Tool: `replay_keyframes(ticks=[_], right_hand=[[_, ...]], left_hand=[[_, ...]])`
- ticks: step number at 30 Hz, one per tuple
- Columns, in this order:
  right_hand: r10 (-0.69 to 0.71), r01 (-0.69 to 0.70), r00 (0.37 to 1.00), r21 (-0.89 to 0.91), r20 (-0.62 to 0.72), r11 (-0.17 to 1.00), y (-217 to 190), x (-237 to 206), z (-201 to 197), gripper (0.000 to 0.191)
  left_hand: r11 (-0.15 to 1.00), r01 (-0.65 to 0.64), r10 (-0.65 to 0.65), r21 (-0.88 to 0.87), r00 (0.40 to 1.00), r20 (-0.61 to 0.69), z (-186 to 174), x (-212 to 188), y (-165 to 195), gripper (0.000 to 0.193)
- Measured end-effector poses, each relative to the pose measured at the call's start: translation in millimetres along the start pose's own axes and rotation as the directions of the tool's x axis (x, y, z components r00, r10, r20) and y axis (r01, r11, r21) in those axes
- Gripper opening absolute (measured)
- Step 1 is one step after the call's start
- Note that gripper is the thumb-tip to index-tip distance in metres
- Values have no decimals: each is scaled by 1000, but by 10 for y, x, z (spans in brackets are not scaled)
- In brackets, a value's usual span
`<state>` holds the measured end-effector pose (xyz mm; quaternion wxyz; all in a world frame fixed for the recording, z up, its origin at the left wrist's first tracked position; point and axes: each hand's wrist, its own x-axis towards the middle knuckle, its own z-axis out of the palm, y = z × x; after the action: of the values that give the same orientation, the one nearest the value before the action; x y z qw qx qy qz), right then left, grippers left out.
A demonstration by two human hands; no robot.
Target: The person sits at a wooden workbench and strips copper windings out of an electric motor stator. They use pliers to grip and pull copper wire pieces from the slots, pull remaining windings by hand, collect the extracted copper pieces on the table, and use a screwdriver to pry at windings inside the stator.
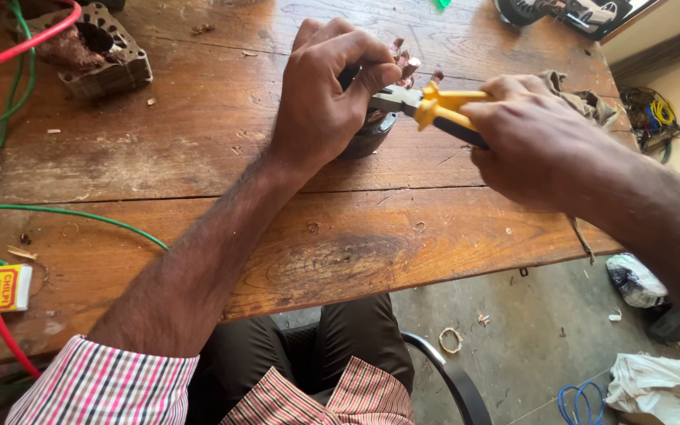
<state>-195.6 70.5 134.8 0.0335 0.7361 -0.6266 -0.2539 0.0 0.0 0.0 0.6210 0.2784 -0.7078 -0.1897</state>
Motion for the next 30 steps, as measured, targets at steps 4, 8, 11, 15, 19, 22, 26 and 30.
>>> replay_keyframes(ticks=[4, 8, 11, 15, 19, 22, 26, 30], right_hand=[[-83, 83, 997, -70, 3, 994, -79, 123, -25, 32], [-182, 175, 978, -79, -103, 981, -33, 147, 0, 39], [-211, 217, 958, 11, -196, 976, 2, 114, 151, 46], [-280, 335, 826, 27, -489, 942, 91, 131, 360, 33], [-268, 353, 799, 58, -539, 934, 104, 203, 509, 28], [-235, 349, 822, 132, -520, 928, 81, 204, 479, 28], [-131, 224, 962, 424, -239, 878, 192, 136, 347, 31], [-126, 213, 944, 270, -306, 939, 295, -40, 447, 37]], left_hand=[[997, -65, 65, 30, 998, -9, 22, -29, -29, 9], [995, -89, 91, 45, 995, -41, 23, -16, -54, 9], [998, -58, 60, 36, 997, -47, 9, -26, -18, 8], [999, -22, 24, 32, 998, -50, -9, -43, 32, 11], [1000, -12, 12, 16, 999, -45, 23, -39, 57, 11], [1000, 6, -5, 7, 999, -45, 31, -31, 36, 13], [994, 98, -101, -45, 992, -77, 86, 11, -66, 18], [979, 140, -157, -150, 982, -108, 78, -2, -144, 28]])
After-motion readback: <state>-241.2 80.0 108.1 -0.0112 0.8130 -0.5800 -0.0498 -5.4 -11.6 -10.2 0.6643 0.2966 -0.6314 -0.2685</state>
